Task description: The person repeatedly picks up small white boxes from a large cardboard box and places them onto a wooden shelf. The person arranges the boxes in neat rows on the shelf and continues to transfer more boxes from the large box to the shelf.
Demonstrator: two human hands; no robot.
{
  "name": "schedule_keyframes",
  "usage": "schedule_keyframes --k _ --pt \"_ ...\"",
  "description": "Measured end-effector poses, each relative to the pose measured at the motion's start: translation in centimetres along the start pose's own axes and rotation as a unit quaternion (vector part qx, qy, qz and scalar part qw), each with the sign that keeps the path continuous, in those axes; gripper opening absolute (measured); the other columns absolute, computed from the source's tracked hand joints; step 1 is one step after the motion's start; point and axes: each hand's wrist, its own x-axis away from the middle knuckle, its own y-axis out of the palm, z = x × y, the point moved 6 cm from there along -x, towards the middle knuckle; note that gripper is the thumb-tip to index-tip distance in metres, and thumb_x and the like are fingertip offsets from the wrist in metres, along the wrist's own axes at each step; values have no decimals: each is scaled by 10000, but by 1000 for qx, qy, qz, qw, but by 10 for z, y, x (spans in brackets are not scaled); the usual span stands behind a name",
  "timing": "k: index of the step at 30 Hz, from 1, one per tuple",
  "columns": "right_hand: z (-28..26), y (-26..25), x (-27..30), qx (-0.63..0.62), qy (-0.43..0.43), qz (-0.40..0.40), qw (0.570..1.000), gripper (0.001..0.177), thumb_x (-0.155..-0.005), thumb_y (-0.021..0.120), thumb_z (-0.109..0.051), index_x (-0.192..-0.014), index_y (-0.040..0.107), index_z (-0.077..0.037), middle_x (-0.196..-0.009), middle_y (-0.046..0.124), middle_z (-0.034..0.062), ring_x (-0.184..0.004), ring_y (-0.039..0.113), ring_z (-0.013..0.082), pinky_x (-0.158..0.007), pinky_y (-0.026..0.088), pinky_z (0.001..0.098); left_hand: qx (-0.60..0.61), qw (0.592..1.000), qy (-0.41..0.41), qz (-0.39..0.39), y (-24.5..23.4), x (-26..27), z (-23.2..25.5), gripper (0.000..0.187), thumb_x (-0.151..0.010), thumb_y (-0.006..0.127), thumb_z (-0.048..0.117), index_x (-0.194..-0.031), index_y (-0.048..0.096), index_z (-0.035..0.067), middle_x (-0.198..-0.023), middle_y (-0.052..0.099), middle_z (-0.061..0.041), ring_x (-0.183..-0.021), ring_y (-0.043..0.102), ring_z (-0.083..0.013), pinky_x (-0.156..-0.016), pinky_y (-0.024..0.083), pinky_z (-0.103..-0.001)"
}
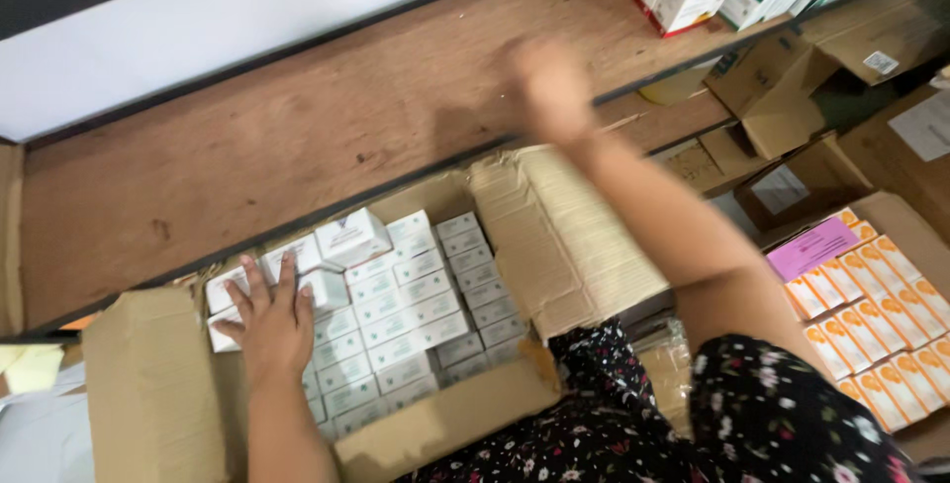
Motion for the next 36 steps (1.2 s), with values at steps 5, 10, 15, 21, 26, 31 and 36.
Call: schedule_keyframes --k 5,10,15,21,26,31,36 --pt "209 -3 35 112 200 -111 967 466 -1056 505 -7 -1519 464 22 -1440 560 252 -1313 546 409 -1106 445 521 -45 999 11 -6 11 -9 7 639 -973 349 619 -1577 290 419 -1716 108 -21 -1554 71 -402 -1099 16 -814" --pt "268 -16 69 167 281 -236 915 946 -866 612 -11 -1709 188 -76 -1726 201 222 -1521 198 493 -1152 221 654 -53 999 4 -6 15 -9 2 638 -969 348 627 -1575 288 436 -1720 120 -8 -1550 105 -402 -1100 25 -814" --pt "271 -25 87 150 288 -280 903 774 -1076 645 -213 -1721 226 -128 -1721 312 185 -1577 248 491 -1315 162 651 -29 999 3 -17 8 -13 8 638 -964 375 621 -1572 299 443 -1722 123 -26 -1542 114 -426 -1104 32 -809" --pt "259 -22 97 167 245 -309 904 637 -1031 640 -277 -1555 390 -14 -1468 468 295 -1292 470 485 -1021 375 631 -12 999 -9 -32 2 -2 8 642 -991 394 608 -1595 301 412 -1721 132 -57 -1550 104 -439 -1122 6 -801" --pt "249 -20 92 143 216 -327 909 565 -1019 695 -280 -1454 455 -11 -1331 511 264 -1173 511 443 -935 413 581 0 999 -14 -38 -8 -2 22 623 -1005 390 608 -1591 307 416 -1716 139 -55 -1564 100 -414 -1122 -8 -805" --pt "228 -44 70 146 207 -330 909 499 -1007 750 -283 -1354 520 -8 -1194 555 234 -1053 552 400 -849 450 530 7 999 -10 -32 -14 2 25 612 -1008 387 607 -1587 307 426 -1718 159 -60 -1563 97 -416 -1112 -19 -813" --pt "164 -88 19 134 181 -315 922 441 -995 806 -286 -1254 585 -5 -1057 598 203 -933 593 358 -763 488 479 18 1000 -4 -22 -11 -1 24 626 -1007 389 605 -1595 301 411 -1712 156 -80 -1553 88 -421 -1092 -24 -827"
